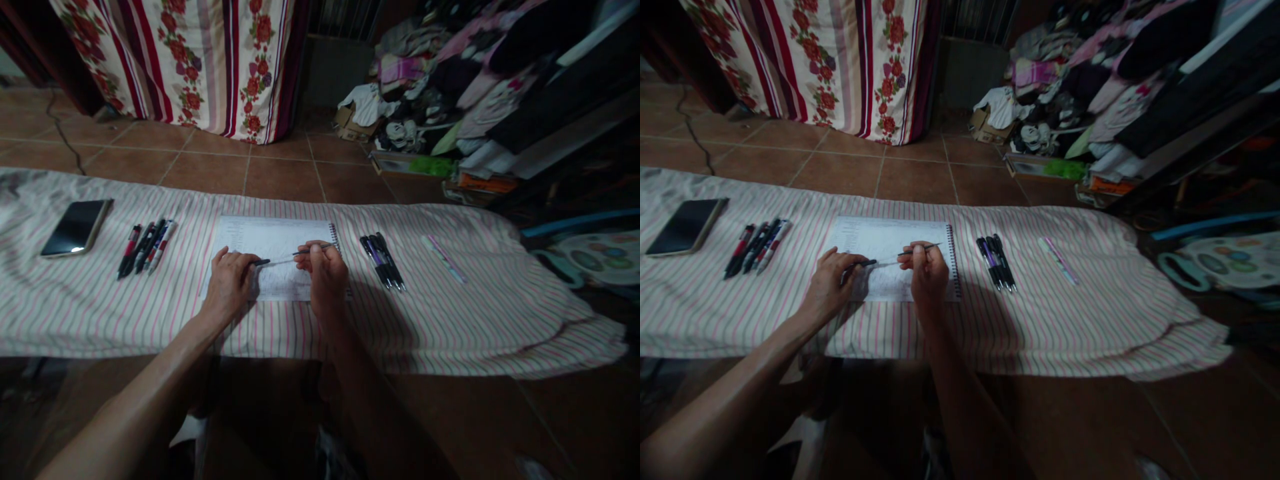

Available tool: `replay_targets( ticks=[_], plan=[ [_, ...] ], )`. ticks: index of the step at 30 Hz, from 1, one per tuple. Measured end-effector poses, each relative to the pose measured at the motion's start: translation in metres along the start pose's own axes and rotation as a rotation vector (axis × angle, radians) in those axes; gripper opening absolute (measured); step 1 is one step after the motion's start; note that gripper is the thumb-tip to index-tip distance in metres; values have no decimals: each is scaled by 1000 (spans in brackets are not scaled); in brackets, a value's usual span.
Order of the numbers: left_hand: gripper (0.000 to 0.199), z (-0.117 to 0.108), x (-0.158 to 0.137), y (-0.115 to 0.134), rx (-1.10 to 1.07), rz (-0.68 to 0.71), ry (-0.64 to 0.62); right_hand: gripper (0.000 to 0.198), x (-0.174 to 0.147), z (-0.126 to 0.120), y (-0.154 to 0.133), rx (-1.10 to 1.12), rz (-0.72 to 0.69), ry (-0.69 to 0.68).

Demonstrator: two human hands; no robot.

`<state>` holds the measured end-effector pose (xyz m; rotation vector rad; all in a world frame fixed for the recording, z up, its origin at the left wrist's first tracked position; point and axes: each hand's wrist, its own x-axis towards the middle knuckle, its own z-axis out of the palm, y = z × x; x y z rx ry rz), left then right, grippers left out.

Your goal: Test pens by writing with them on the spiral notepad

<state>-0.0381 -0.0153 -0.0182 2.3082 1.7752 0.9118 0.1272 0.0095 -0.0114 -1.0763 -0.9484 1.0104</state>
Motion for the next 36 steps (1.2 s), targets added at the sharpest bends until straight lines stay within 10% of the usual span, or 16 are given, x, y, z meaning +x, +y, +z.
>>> replay_targets(
  ticks=[36],
  plan=[
    [23,5,2,13,-181,-37,3,23,-13,6,6,-311,-70,-314]
  ],
)
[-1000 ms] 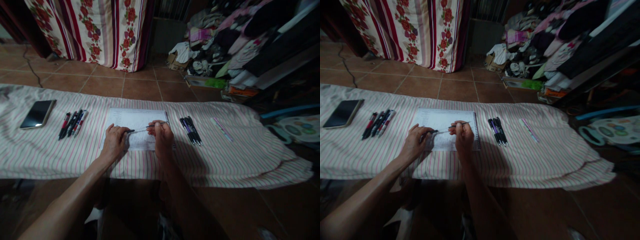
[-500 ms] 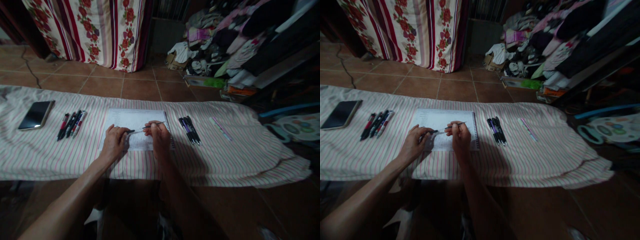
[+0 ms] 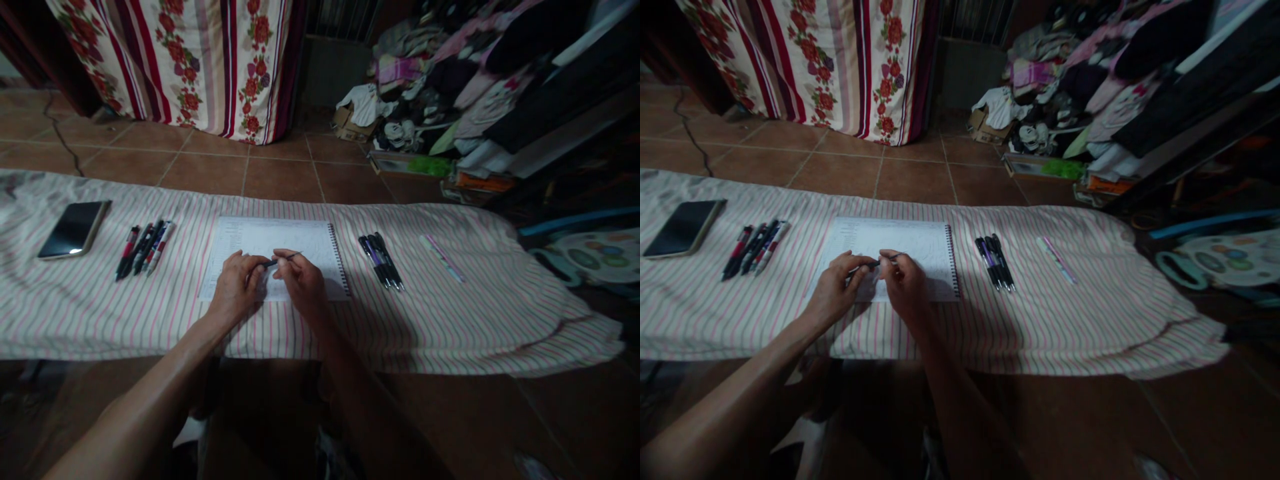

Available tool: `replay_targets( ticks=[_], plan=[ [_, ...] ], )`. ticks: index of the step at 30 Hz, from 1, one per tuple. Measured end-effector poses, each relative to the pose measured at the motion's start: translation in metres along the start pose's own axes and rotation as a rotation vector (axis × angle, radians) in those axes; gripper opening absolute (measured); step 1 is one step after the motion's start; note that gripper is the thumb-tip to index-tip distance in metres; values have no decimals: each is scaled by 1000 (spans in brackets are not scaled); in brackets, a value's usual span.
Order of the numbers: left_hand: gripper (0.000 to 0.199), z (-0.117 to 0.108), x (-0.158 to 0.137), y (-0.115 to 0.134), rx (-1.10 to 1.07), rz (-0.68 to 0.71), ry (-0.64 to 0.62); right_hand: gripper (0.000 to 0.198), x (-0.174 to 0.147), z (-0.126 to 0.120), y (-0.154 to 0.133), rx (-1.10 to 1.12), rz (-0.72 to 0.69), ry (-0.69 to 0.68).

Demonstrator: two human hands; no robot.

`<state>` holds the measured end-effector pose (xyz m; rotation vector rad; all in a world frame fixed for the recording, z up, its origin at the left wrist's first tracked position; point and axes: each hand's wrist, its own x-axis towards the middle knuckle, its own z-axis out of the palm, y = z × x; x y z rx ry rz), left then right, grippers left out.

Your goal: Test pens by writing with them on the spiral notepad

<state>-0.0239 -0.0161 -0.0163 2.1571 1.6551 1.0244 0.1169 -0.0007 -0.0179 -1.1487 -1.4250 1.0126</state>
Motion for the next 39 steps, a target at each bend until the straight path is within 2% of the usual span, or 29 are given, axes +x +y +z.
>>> replay_targets(
  ticks=[4,8,12,15,17,22,28,35,39],
  plan=[
    [24,0,1,2,-64,-90,0,25,0,0,3,24,24,-51],
    [25,-3,4,3,-116,-190,-7,30,1,-1,5,69,75,-31],
    [25,-4,5,3,-66,-191,8,30,5,-9,5,-12,79,109],
    [24,-2,4,2,30,-155,47,25,10,-22,9,-172,30,221],
    [23,-2,4,1,75,-128,63,23,14,-32,14,-304,-21,247],
    [25,-3,5,0,131,-107,54,18,16,-46,23,-647,-40,156],
    [26,-8,8,-4,155,-143,51,12,10,-40,23,-870,-27,61],
    [25,-12,7,-8,171,-143,50,16,9,-35,24,-928,-46,24],
    [27,-12,7,-6,213,-141,31,23,9,-31,20,-853,-66,58]
  ],
)
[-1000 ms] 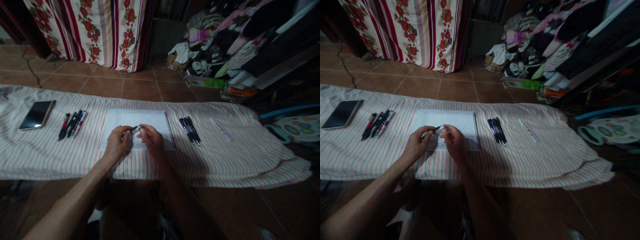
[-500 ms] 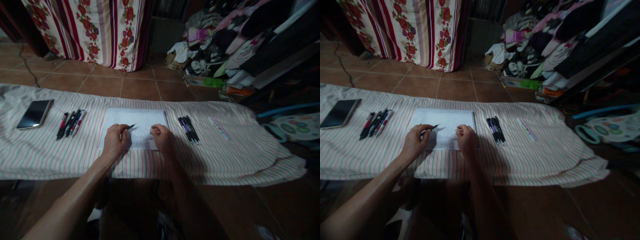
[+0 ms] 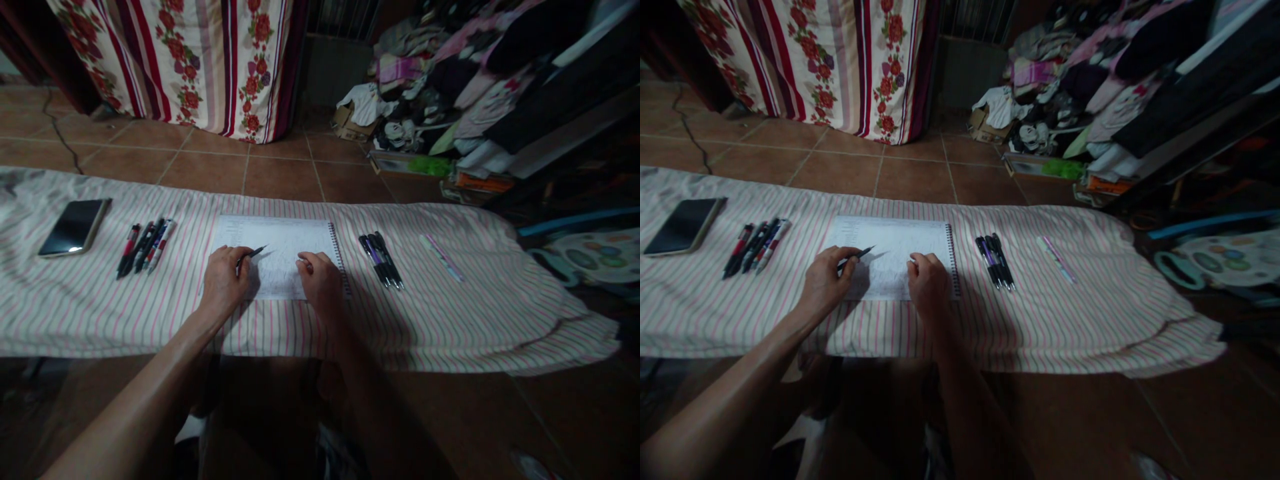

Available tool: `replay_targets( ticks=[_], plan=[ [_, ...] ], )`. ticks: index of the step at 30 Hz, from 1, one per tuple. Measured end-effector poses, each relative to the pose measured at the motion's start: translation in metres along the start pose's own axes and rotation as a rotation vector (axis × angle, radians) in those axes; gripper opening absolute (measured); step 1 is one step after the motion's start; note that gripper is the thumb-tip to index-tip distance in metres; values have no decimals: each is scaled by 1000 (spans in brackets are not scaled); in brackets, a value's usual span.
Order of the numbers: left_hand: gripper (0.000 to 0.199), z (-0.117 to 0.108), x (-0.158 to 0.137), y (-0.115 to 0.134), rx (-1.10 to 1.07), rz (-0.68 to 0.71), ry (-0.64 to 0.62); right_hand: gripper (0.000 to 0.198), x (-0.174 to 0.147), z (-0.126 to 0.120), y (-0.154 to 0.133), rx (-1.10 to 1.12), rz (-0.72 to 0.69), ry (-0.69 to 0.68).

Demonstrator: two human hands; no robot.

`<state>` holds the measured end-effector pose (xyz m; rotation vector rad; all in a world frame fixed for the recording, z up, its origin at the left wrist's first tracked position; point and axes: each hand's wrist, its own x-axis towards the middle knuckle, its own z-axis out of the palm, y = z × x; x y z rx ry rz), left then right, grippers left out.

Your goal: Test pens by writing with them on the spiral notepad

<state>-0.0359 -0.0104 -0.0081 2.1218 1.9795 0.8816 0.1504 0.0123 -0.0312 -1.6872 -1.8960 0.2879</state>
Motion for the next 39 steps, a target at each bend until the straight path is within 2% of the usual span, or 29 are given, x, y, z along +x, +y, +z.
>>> replay_targets(
  ticks=[3,6,11,15,26,39],
  plan=[
    [27,1,-1,3,27,29,3,25,2,-1,-5,167,37,27],
    [27,2,-3,6,48,77,12,24,5,-1,-7,424,103,30],
    [27,6,-4,10,50,138,22,27,8,3,-8,921,388,-24],
    [25,10,-5,14,41,162,13,27,7,2,-13,1117,534,-30],
    [24,19,-9,19,43,230,27,29,2,-4,-16,1215,560,-80],
    [22,20,-10,21,37,229,17,28,1,-3,-20,1135,509,-119]
  ],
)
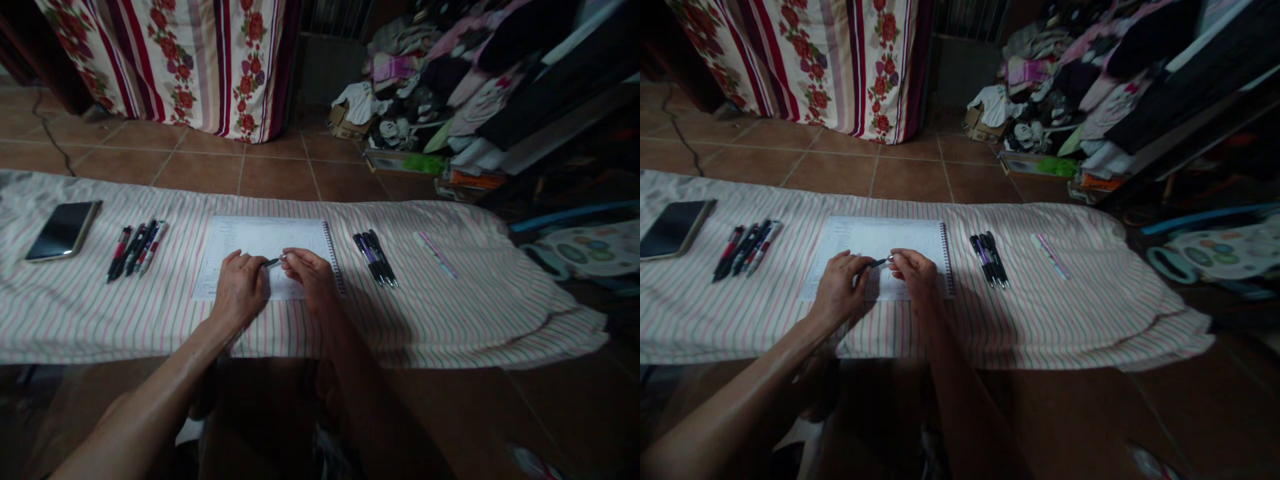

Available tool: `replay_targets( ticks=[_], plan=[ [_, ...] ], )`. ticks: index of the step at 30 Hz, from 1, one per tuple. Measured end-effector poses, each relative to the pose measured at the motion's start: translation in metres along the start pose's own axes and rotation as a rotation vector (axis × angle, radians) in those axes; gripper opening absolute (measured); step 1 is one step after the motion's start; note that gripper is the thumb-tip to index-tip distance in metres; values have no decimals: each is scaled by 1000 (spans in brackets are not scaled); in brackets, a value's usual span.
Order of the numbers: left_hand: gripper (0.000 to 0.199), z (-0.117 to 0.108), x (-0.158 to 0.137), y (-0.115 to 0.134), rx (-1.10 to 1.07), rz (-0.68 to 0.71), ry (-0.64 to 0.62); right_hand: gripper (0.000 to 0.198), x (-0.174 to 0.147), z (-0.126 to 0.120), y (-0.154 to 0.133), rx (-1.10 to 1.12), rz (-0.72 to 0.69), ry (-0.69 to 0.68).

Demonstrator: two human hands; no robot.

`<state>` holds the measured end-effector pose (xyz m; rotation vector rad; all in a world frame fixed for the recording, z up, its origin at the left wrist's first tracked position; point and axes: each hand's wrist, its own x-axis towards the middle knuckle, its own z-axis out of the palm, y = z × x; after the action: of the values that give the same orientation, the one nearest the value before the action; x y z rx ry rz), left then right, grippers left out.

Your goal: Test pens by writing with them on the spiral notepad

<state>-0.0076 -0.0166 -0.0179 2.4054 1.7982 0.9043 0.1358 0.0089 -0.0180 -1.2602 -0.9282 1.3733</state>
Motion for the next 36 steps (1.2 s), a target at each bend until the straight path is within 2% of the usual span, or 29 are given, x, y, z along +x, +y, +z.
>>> replay_targets(
  ticks=[5,21,27,36],
  plan=[
    [23,0,0,0,-5,0,-3,27,-2,1,-1,-22,-43,-3],
    [24,-2,1,2,-21,-27,-14,26,3,-2,0,-7,-8,55],
    [24,-2,1,2,-17,-21,-13,27,1,-3,0,65,35,-10],
    [23,-1,0,1,-16,1,-21,28,1,-4,1,72,46,-13]
  ],
)
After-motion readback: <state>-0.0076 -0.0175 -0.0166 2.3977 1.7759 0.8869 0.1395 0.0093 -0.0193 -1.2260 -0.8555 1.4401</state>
